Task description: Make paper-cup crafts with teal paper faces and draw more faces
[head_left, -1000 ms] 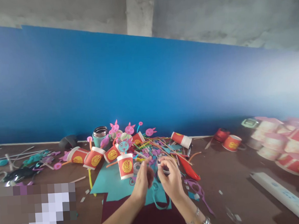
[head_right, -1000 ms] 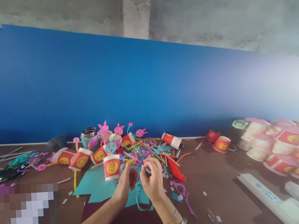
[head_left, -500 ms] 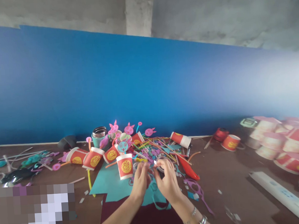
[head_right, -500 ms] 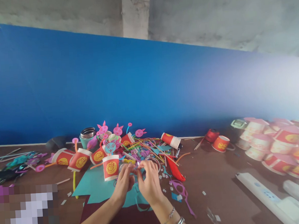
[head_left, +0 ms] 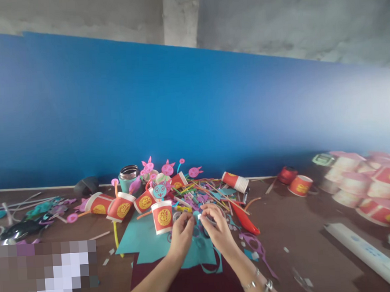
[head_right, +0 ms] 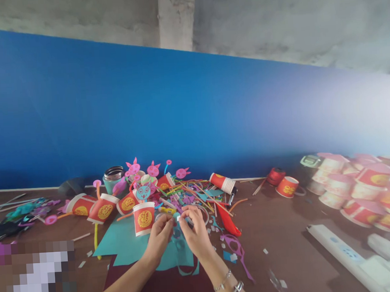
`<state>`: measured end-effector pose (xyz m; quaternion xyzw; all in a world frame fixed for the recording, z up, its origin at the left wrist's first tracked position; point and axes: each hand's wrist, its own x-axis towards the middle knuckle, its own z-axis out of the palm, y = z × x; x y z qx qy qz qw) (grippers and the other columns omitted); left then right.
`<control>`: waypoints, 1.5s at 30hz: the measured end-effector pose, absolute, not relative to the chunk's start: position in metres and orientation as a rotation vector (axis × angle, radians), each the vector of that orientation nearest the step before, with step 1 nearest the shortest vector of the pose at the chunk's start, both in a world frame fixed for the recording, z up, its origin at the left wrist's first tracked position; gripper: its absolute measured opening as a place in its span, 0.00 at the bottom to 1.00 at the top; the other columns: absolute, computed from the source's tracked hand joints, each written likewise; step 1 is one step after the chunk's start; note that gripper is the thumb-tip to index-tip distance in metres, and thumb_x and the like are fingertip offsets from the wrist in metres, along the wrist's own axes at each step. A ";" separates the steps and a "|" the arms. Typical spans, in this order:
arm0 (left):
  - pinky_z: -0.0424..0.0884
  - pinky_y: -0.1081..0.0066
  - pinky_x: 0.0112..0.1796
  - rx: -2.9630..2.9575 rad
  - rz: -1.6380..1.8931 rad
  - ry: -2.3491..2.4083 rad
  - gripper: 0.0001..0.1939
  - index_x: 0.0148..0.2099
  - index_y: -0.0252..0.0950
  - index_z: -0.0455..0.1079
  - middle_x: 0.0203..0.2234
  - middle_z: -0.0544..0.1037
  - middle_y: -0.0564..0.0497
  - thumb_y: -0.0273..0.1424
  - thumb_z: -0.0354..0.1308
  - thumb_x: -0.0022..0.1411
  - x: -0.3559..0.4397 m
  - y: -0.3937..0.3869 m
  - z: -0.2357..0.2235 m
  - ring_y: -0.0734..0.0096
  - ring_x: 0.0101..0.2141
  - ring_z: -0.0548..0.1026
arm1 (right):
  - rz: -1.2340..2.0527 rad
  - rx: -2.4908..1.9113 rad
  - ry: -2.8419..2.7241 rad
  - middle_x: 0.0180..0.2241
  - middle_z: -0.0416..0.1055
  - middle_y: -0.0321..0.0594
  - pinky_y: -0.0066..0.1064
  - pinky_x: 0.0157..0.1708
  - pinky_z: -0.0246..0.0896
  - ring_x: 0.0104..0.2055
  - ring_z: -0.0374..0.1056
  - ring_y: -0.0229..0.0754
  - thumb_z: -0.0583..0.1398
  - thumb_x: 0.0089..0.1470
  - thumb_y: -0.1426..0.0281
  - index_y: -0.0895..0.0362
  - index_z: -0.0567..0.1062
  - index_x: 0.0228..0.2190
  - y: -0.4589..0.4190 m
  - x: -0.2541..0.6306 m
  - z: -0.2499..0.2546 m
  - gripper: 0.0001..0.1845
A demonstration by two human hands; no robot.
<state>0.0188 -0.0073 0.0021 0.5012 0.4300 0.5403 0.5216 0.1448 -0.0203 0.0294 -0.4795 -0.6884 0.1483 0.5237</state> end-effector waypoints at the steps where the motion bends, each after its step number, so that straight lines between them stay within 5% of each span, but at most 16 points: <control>1: 0.52 0.77 0.19 1.255 1.303 1.032 0.14 0.26 0.37 0.61 0.15 0.55 0.61 0.41 0.51 0.57 0.019 -0.008 0.004 0.79 0.17 0.54 | 0.383 -1.161 -1.640 0.39 0.68 0.44 0.36 0.45 0.61 0.45 0.65 0.46 0.55 0.55 0.69 0.55 0.69 0.26 -0.019 0.146 0.028 0.06; 13: 0.58 0.73 0.27 1.634 1.345 1.097 0.12 0.27 0.36 0.60 0.22 0.61 0.55 0.35 0.47 0.62 0.018 -0.012 0.006 0.72 0.26 0.60 | 0.181 -1.239 -1.740 0.34 0.69 0.44 0.41 0.45 0.60 0.42 0.66 0.49 0.56 0.50 0.75 0.55 0.69 0.25 -0.015 0.150 0.023 0.05; 16: 0.59 0.73 0.28 1.654 1.356 1.109 0.12 0.28 0.36 0.61 0.23 0.62 0.54 0.34 0.47 0.62 0.017 -0.010 0.004 0.72 0.26 0.61 | 0.152 -1.260 -1.726 0.33 0.70 0.43 0.41 0.44 0.60 0.41 0.66 0.49 0.57 0.49 0.73 0.56 0.70 0.31 -0.015 0.151 0.023 0.04; 19: 0.59 0.73 0.28 1.641 1.346 1.105 0.12 0.28 0.36 0.60 0.22 0.62 0.55 0.34 0.46 0.62 0.017 -0.010 0.004 0.72 0.26 0.61 | 0.302 -1.287 -1.679 0.32 0.70 0.42 0.36 0.40 0.61 0.37 0.66 0.46 0.57 0.52 0.69 0.57 0.70 0.35 -0.013 0.152 0.021 0.07; 24: 0.58 0.74 0.28 1.572 1.280 1.006 0.12 0.27 0.36 0.59 0.22 0.60 0.56 0.35 0.48 0.61 0.019 -0.011 0.002 0.74 0.25 0.59 | 0.580 -1.237 -1.762 0.21 0.61 0.33 0.26 0.26 0.55 0.25 0.59 0.37 0.51 0.58 0.64 0.56 0.64 0.22 -0.012 0.151 0.023 0.16; 34: 0.53 0.75 0.22 1.379 1.223 0.907 0.15 0.27 0.37 0.58 0.18 0.55 0.60 0.42 0.50 0.59 0.020 -0.011 -0.001 0.77 0.21 0.53 | 0.787 -1.217 -1.685 0.20 0.50 0.29 0.26 0.24 0.48 0.23 0.49 0.34 0.48 0.59 0.60 0.55 0.57 0.21 -0.013 0.149 0.024 0.18; 45: 0.52 0.76 0.20 1.278 1.235 0.891 0.16 0.27 0.35 0.63 0.16 0.58 0.60 0.44 0.56 0.54 0.020 -0.010 -0.002 0.80 0.18 0.55 | 0.891 -1.170 -1.632 0.21 0.50 0.30 0.26 0.25 0.47 0.24 0.48 0.35 0.50 0.58 0.59 0.55 0.59 0.22 -0.012 0.148 0.024 0.18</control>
